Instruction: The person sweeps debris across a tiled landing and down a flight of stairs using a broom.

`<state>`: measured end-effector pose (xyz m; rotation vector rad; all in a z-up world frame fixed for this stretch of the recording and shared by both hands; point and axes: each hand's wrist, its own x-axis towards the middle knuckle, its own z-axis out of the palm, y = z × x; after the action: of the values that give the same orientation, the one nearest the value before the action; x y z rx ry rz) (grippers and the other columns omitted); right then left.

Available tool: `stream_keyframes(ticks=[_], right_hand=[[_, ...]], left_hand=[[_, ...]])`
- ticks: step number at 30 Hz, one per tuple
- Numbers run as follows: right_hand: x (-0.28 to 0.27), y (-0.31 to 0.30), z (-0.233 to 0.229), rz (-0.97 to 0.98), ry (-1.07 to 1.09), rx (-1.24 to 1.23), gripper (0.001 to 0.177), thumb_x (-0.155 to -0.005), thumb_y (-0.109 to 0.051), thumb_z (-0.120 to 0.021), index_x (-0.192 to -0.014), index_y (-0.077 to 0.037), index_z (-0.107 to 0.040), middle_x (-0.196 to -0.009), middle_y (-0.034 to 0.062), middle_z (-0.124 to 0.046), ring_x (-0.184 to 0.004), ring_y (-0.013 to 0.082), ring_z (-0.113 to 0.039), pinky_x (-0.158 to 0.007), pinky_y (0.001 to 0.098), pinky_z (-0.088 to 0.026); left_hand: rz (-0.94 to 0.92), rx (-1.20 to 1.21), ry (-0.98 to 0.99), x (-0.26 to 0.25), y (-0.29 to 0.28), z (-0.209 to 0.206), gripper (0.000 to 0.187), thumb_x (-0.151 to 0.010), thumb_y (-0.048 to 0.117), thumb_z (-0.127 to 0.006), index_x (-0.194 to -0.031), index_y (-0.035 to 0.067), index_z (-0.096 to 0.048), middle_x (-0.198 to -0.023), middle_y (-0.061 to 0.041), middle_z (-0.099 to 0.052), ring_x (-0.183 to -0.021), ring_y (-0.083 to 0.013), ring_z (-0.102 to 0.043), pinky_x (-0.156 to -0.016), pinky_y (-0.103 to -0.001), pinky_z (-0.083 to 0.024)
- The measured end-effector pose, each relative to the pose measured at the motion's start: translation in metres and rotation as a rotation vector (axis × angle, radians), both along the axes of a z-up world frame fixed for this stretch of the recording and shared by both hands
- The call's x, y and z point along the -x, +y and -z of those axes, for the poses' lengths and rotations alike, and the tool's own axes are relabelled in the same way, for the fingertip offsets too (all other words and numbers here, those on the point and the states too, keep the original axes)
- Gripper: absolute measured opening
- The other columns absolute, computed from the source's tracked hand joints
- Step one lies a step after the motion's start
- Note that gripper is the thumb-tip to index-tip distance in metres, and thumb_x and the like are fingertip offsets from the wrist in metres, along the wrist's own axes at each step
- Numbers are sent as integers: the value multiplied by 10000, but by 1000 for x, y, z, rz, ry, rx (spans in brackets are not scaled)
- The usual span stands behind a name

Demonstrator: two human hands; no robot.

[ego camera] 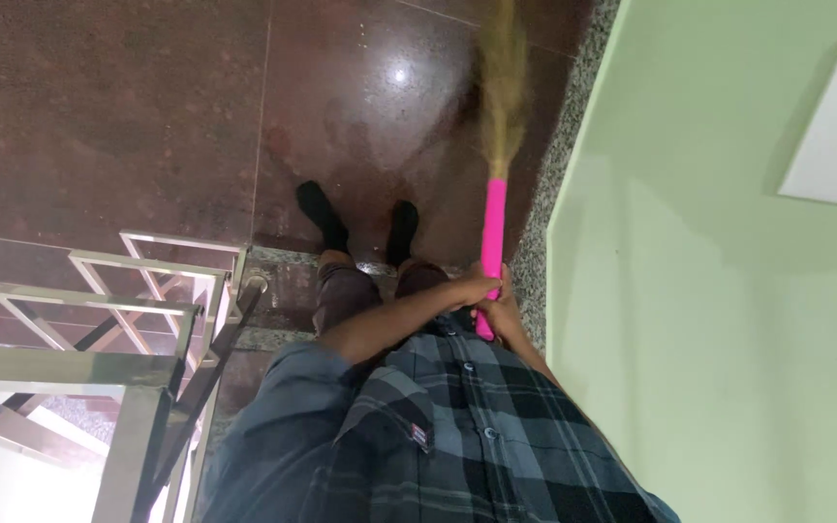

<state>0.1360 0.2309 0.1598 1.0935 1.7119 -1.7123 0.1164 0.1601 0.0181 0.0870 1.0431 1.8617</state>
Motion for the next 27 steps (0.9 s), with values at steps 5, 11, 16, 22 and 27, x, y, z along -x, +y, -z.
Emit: stream_keyframes(ticks=[5,11,16,22,27], right_hand=[[-39,24,66,104,-50,80,576,-848,108,-608,-1386,-19,-446,-920,170,-661,-586,197,-659,-488,313,-555],[-33,2,69,-165,-109,239,678,-760,155,-614,-1396,-39,-479,-900,170,-668,-584,200,-651,-482,316,-543],[7,-47,76,-374,-8,372,914,-705,177,-623,-1540,-108,-387,-995,110,-665,-628,170,-663,-502,301,-559],[64,-84,86,-510,-202,361,1031,-787,114,-614,-1636,-265,-170,-884,143,-655,-543,177,-609,-422,310,-503],[75,-56,39,-577,-62,352,1053,-732,148,-590,-1632,-263,-231,-911,173,-654,-524,200,-610,-406,318,-512]], left_hand=[[282,150,-218,-8,10,11,162,-935,220,-556,-884,112,-666,-751,-52,-637,-506,-147,-537,-365,-268,-421],[141,318,-392,-31,-42,19,211,-953,284,-567,-975,101,-670,-779,-75,-663,-540,-183,-569,-391,-277,-437],[-275,551,-415,-32,-86,32,259,-910,245,-600,-1055,35,-645,-811,-109,-678,-601,-224,-639,-425,-323,-498],[-510,602,-448,6,-130,22,377,-946,261,-600,-1150,-53,-639,-860,-182,-687,-608,-258,-662,-435,-346,-512],[-522,594,-487,16,-84,6,513,-915,309,-631,-1301,20,-455,-991,-181,-660,-675,-251,-693,-461,-369,-553]])
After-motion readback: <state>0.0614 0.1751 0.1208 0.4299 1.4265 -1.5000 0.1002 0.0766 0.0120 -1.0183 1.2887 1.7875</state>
